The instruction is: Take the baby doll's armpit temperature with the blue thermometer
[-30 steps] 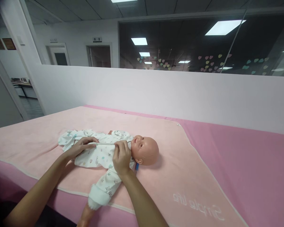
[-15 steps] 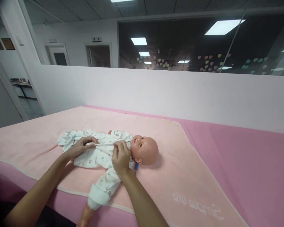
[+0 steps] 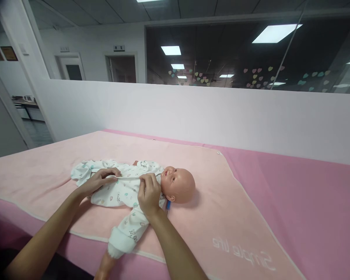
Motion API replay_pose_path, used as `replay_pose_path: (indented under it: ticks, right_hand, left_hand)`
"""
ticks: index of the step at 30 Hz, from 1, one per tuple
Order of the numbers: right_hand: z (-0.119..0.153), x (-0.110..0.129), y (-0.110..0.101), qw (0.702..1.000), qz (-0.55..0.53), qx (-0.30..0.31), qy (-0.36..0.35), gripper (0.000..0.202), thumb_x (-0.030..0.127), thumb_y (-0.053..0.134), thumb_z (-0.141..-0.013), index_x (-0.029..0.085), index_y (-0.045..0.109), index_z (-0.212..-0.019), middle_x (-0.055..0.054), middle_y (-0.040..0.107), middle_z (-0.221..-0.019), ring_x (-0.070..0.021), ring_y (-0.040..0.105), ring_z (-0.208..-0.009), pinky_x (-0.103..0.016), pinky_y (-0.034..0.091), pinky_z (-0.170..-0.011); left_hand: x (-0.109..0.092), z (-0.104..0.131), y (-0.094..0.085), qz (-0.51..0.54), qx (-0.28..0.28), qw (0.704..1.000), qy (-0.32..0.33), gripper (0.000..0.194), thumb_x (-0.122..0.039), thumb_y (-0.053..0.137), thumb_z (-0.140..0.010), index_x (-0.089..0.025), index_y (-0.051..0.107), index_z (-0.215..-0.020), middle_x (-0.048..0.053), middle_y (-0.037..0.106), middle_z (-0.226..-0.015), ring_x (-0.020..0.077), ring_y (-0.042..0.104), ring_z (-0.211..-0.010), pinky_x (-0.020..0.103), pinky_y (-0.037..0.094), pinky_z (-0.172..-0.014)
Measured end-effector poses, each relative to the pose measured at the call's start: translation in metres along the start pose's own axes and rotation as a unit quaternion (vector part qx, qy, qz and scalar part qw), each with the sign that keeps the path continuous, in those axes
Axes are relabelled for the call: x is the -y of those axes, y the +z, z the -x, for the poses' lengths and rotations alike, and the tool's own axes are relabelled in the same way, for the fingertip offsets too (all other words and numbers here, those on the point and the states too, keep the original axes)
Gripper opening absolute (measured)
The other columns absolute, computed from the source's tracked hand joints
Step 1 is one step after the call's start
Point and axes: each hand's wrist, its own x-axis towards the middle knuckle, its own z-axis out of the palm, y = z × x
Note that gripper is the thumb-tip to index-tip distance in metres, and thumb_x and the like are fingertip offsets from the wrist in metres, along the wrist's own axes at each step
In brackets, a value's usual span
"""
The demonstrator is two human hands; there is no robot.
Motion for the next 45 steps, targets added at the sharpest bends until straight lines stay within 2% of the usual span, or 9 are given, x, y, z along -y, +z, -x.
replay_pose_path:
  ticks: [14, 19, 25, 29, 31, 34, 36, 39, 45]
  right_hand:
    - [0.000, 0.000, -0.001, 1.000, 0.024, 0.013, -0.010, 0.016, 0.012, 0.039, -0.081, 0.019, 0.054, -0.079, -0.003, 0.056, -0.076, -0.0138, 0.053, -0.072, -0.025, 0.043, -0.063]
    - [-0.003, 0.001, -0.002, 0.992, 0.110, 0.053, -0.042, 0.019, 0.011, 0.037, -0.082, 0.017, 0.055, -0.086, -0.005, 0.057, -0.082, -0.0157, 0.052, -0.076, -0.028, 0.043, -0.067]
    - [-0.016, 0.032, -0.032, 0.970, 0.192, 0.070, -0.133, 0.019, 0.010, 0.042, -0.080, 0.017, 0.055, -0.093, -0.008, 0.058, -0.093, -0.0198, 0.050, -0.088, -0.035, 0.039, -0.081]
    - [0.012, 0.047, -0.078, 0.967, 0.248, 0.055, -0.028, 0.012, 0.015, 0.042, -0.083, 0.019, 0.054, -0.083, -0.004, 0.057, -0.075, -0.0173, 0.052, -0.073, -0.033, 0.039, -0.073]
    - [0.039, 0.047, -0.098, 0.940, 0.336, 0.054, 0.024, 0.010, 0.021, 0.045, -0.083, 0.019, 0.054, -0.085, -0.005, 0.057, -0.075, -0.0192, 0.052, -0.071, -0.033, 0.037, -0.066]
    - [0.076, 0.041, -0.119, 0.893, 0.444, 0.062, 0.052, 0.012, 0.031, 0.049, -0.081, 0.020, 0.055, -0.082, -0.007, 0.056, -0.074, -0.0217, 0.051, -0.067, -0.034, 0.034, -0.061]
    - [0.090, 0.040, -0.126, 0.883, 0.459, 0.071, 0.059, 0.013, 0.030, 0.048, -0.081, 0.021, 0.053, -0.073, -0.006, 0.056, -0.071, -0.0212, 0.051, -0.065, -0.034, 0.033, -0.061]
    - [0.096, 0.043, -0.125, 0.882, 0.457, 0.078, 0.080, 0.017, 0.026, 0.045, -0.082, 0.022, 0.050, -0.066, -0.004, 0.055, -0.066, -0.0202, 0.049, -0.062, -0.033, 0.031, -0.060]
    - [0.095, 0.045, -0.104, 0.880, 0.463, 0.031, 0.103, 0.021, 0.036, 0.048, -0.078, 0.022, 0.050, -0.064, -0.006, 0.055, -0.066, -0.0227, 0.048, -0.065, -0.036, 0.031, -0.063]
  left_hand:
    - [0.001, 0.001, 0.002, 0.073, -0.002, 0.996, -0.051, 0.028, -0.043, 0.059, -0.071, -0.019, 0.060, -0.086, 0.005, 0.061, -0.086, 0.0181, 0.055, -0.072, 0.024, 0.042, -0.058]
    - [-0.001, -0.001, 0.003, 0.080, -0.040, 0.995, -0.046, 0.030, -0.047, 0.056, -0.070, -0.018, 0.062, -0.065, 0.007, 0.065, -0.094, 0.0242, 0.057, -0.085, 0.029, 0.045, -0.072]
    - [-0.020, -0.028, 0.002, 0.019, -0.041, 0.998, -0.049, 0.041, -0.052, 0.046, -0.077, -0.017, 0.065, -0.066, 0.007, 0.066, -0.081, 0.0223, 0.058, -0.081, 0.029, 0.043, -0.074]
    - [-0.046, -0.063, 0.027, -0.102, -0.029, 0.994, 0.032, 0.033, -0.046, 0.050, -0.075, -0.018, 0.067, -0.071, 0.003, 0.066, -0.075, 0.0191, 0.058, -0.071, 0.026, 0.042, -0.066]
    - [-0.054, -0.079, 0.050, -0.123, 0.002, 0.990, 0.070, 0.029, -0.043, 0.052, -0.073, -0.019, 0.068, -0.075, 0.002, 0.066, -0.073, 0.0179, 0.057, -0.067, 0.025, 0.040, -0.061]
    - [-0.052, -0.096, 0.083, -0.110, 0.073, 0.987, 0.087, 0.026, -0.041, 0.057, -0.069, -0.018, 0.069, -0.073, 0.002, 0.064, -0.064, 0.0176, 0.055, -0.062, 0.024, 0.038, -0.056]
    - [-0.046, -0.101, 0.094, -0.082, 0.107, 0.988, 0.070, 0.027, -0.041, 0.058, -0.068, -0.017, 0.069, -0.069, 0.002, 0.062, -0.061, 0.0175, 0.054, -0.060, 0.024, 0.037, -0.054]
    - [-0.037, -0.101, 0.093, -0.034, 0.142, 0.987, 0.060, 0.027, -0.042, 0.059, -0.068, -0.017, 0.069, -0.074, 0.002, 0.063, -0.066, 0.0173, 0.054, -0.062, 0.024, 0.038, -0.057]
    - [-0.032, -0.095, 0.080, -0.030, 0.182, 0.980, 0.072, 0.032, -0.036, 0.068, -0.059, -0.022, 0.069, -0.087, 0.002, 0.061, -0.071, 0.0174, 0.052, -0.065, 0.023, 0.038, -0.057]
